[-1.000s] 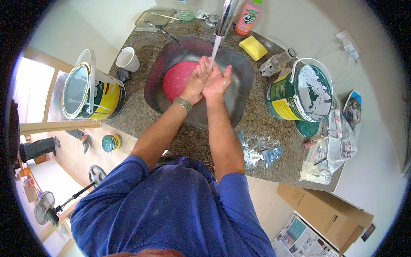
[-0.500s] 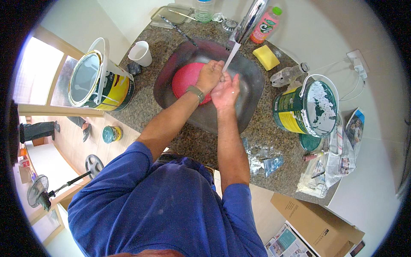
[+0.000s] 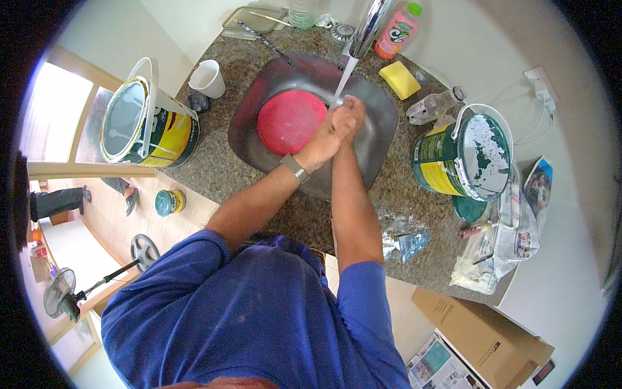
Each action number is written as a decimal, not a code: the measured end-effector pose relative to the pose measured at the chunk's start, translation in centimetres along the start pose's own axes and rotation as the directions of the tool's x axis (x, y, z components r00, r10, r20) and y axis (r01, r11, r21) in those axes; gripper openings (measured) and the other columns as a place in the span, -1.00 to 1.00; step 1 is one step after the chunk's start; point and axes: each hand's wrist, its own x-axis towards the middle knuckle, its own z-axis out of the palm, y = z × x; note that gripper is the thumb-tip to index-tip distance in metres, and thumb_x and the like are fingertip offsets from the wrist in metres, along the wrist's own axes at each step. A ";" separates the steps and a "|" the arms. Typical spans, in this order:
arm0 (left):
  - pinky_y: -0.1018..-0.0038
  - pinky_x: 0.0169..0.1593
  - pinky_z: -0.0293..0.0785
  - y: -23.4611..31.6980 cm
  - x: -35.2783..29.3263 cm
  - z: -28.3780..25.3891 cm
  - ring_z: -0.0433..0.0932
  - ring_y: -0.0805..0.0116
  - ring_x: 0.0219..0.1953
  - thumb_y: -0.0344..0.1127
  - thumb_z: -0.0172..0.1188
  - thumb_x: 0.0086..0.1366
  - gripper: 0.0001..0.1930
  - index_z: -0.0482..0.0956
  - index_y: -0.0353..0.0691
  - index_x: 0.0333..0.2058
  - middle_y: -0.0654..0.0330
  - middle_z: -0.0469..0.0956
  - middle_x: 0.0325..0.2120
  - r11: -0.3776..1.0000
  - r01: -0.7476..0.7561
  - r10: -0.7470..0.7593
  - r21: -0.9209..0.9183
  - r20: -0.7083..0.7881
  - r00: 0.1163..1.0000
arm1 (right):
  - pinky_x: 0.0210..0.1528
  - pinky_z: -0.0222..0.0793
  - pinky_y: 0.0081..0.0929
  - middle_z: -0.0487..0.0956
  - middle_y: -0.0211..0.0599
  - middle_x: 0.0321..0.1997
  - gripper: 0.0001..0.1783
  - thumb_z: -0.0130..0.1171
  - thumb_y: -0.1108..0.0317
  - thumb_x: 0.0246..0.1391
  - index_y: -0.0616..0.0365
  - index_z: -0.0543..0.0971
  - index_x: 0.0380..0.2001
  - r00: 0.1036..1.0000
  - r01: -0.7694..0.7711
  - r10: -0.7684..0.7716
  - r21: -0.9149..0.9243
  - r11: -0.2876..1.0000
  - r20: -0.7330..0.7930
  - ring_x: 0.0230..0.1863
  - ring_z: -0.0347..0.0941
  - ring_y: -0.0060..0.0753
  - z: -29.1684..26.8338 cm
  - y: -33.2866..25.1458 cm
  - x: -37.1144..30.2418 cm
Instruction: The person washes hands at a sink, then uses a putty knife and hawk to apply a white wall compound to the upper edge of a cabinet or wall. The person repeatedly scoops compound and smooths it along the surface.
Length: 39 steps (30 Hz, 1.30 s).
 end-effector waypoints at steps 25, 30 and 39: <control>0.15 0.13 0.19 6.9 -3.6 -1.1 0.42 0.07 -0.03 -0.33 -0.21 0.25 -0.69 0.55 -0.22 -0.24 0.05 0.52 -0.22 0.747 -0.647 0.479 0.154 0.549 0.685 | -0.01 0.33 -0.17 0.50 0.16 -0.14 -0.65 0.02 0.25 -0.08 0.25 0.57 -0.26 0.559 0.375 0.313 -0.571 0.731 0.768 -0.06 0.44 -0.04 1.9 0.4 2.0; 0.28 0.03 0.30 0.9 4.4 -5.5 0.46 0.06 -0.15 -0.30 -0.13 0.23 -0.71 0.56 -0.30 -0.36 0.01 0.53 -0.29 0.847 -0.402 0.211 0.346 0.476 0.854 | 0.13 0.22 -0.21 0.44 0.11 -0.01 -0.64 0.00 0.31 -0.03 0.25 0.53 -0.17 0.480 0.546 0.192 -0.463 0.698 0.856 0.09 0.33 -0.13 0.9 -0.3 0.6; 0.45 -0.09 0.35 0.5 7.1 -4.6 0.43 0.38 -0.19 -0.28 -0.05 0.29 -0.70 0.41 -0.37 -0.11 0.14 0.50 -0.26 0.979 0.138 -0.172 0.150 0.247 0.954 | 0.31 -0.12 -0.04 0.15 0.14 0.25 -0.44 -0.06 0.41 -0.02 0.39 0.28 0.10 0.570 0.818 -0.326 -0.486 0.307 0.754 0.33 -0.08 0.08 -4.2 -7.0 -3.0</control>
